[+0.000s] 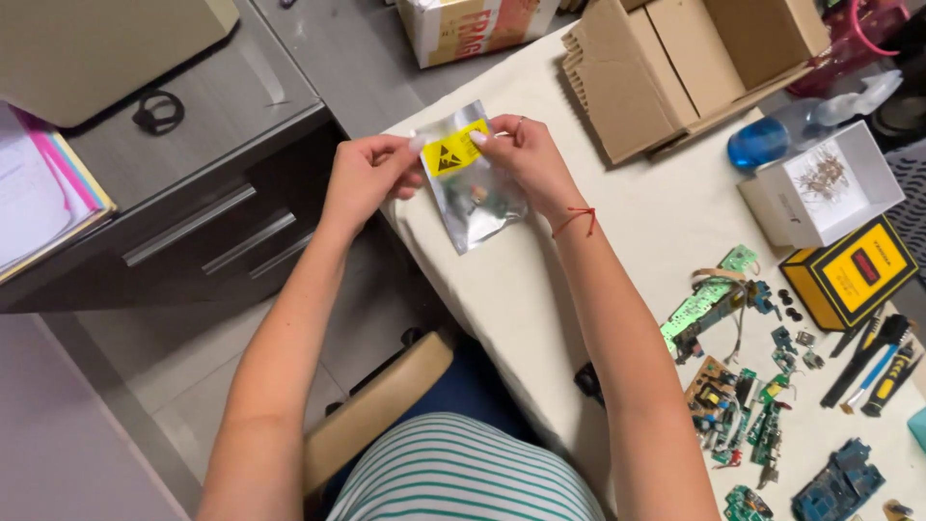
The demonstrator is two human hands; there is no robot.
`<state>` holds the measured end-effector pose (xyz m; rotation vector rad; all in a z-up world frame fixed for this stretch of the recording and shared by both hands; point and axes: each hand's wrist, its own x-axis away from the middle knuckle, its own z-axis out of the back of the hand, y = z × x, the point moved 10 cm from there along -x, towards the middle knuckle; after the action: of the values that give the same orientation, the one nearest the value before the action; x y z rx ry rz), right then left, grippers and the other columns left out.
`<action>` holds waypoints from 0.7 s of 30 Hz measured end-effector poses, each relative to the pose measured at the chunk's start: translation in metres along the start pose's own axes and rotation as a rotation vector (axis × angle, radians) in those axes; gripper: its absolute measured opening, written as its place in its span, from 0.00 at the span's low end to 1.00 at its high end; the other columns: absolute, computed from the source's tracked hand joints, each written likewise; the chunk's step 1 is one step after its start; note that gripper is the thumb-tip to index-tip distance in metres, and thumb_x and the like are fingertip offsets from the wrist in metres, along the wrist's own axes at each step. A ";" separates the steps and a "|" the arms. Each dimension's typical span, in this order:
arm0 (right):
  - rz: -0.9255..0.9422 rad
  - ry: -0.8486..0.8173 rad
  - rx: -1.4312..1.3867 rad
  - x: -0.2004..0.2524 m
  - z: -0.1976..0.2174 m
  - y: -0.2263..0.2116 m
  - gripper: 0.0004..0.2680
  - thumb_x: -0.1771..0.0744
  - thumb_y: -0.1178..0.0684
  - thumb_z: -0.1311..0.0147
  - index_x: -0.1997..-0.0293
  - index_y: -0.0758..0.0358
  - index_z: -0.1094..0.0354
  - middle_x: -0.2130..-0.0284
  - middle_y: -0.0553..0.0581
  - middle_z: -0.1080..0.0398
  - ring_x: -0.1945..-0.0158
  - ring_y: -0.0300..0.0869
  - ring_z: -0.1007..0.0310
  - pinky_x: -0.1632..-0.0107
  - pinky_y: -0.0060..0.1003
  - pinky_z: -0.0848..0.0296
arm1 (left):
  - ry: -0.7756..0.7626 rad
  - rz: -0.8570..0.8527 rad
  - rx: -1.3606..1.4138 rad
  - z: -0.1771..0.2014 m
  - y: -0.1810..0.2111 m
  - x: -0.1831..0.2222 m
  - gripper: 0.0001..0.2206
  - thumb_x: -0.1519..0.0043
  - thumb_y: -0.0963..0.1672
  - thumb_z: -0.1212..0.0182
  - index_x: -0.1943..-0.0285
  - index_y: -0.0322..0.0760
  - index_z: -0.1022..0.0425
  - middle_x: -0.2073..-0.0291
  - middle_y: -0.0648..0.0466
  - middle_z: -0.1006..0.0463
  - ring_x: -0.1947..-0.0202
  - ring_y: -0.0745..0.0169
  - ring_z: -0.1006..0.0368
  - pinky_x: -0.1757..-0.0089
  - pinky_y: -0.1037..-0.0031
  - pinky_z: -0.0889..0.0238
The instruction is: Cleaning circuit boards with a brush and packing them into anti-static bags and cardboard boxes.
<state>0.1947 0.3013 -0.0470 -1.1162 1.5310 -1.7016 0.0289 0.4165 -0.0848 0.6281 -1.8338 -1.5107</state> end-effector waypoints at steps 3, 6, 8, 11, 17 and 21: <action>-0.002 -0.020 0.099 -0.019 -0.015 0.008 0.05 0.34 0.54 0.37 0.57 0.61 0.25 0.74 0.50 0.23 0.71 0.28 0.26 0.64 0.23 0.24 | 0.045 0.060 0.001 0.014 -0.013 -0.001 0.11 0.38 0.44 0.31 0.53 0.29 0.20 0.66 0.42 0.16 0.69 0.61 0.16 0.66 0.79 0.17; 0.048 -0.009 0.165 -0.041 -0.020 0.011 0.05 0.34 0.54 0.37 0.58 0.61 0.23 0.73 0.50 0.23 0.70 0.29 0.29 0.60 0.23 0.26 | 0.114 0.047 0.069 0.027 -0.020 -0.005 0.11 0.38 0.42 0.31 0.54 0.24 0.22 0.66 0.39 0.17 0.69 0.59 0.16 0.66 0.76 0.16; 0.069 0.013 0.176 -0.049 -0.018 0.016 0.05 0.33 0.54 0.37 0.58 0.61 0.23 0.73 0.50 0.23 0.69 0.29 0.29 0.59 0.24 0.27 | 0.146 0.031 0.099 0.032 -0.022 -0.005 0.11 0.38 0.41 0.33 0.55 0.21 0.23 0.67 0.38 0.17 0.69 0.56 0.15 0.67 0.73 0.16; 0.135 0.071 0.246 -0.056 -0.014 0.020 0.04 0.34 0.55 0.36 0.59 0.60 0.22 0.75 0.49 0.23 0.70 0.29 0.29 0.59 0.24 0.27 | 0.192 0.026 0.094 0.038 -0.021 -0.002 0.12 0.38 0.41 0.34 0.53 0.19 0.26 0.68 0.37 0.18 0.69 0.54 0.15 0.67 0.73 0.16; 0.238 0.264 0.485 -0.049 0.010 0.011 0.07 0.36 0.49 0.30 0.60 0.57 0.22 0.76 0.49 0.26 0.71 0.34 0.29 0.63 0.30 0.26 | 0.210 -0.034 -0.059 0.033 0.001 0.006 0.10 0.36 0.41 0.36 0.54 0.21 0.23 0.70 0.40 0.18 0.71 0.55 0.15 0.69 0.73 0.16; 0.377 0.339 0.656 0.025 0.022 -0.033 0.11 0.31 0.46 0.44 0.54 0.63 0.30 0.60 0.56 0.25 0.56 0.46 0.23 0.52 0.39 0.25 | 0.407 -0.274 -0.436 0.044 0.031 0.030 0.10 0.38 0.42 0.32 0.53 0.28 0.19 0.73 0.47 0.20 0.73 0.61 0.19 0.71 0.74 0.20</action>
<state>0.2060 0.2748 -0.0098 -0.1992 1.1197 -1.9596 -0.0223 0.4301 -0.0531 0.9135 -1.1015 -1.7347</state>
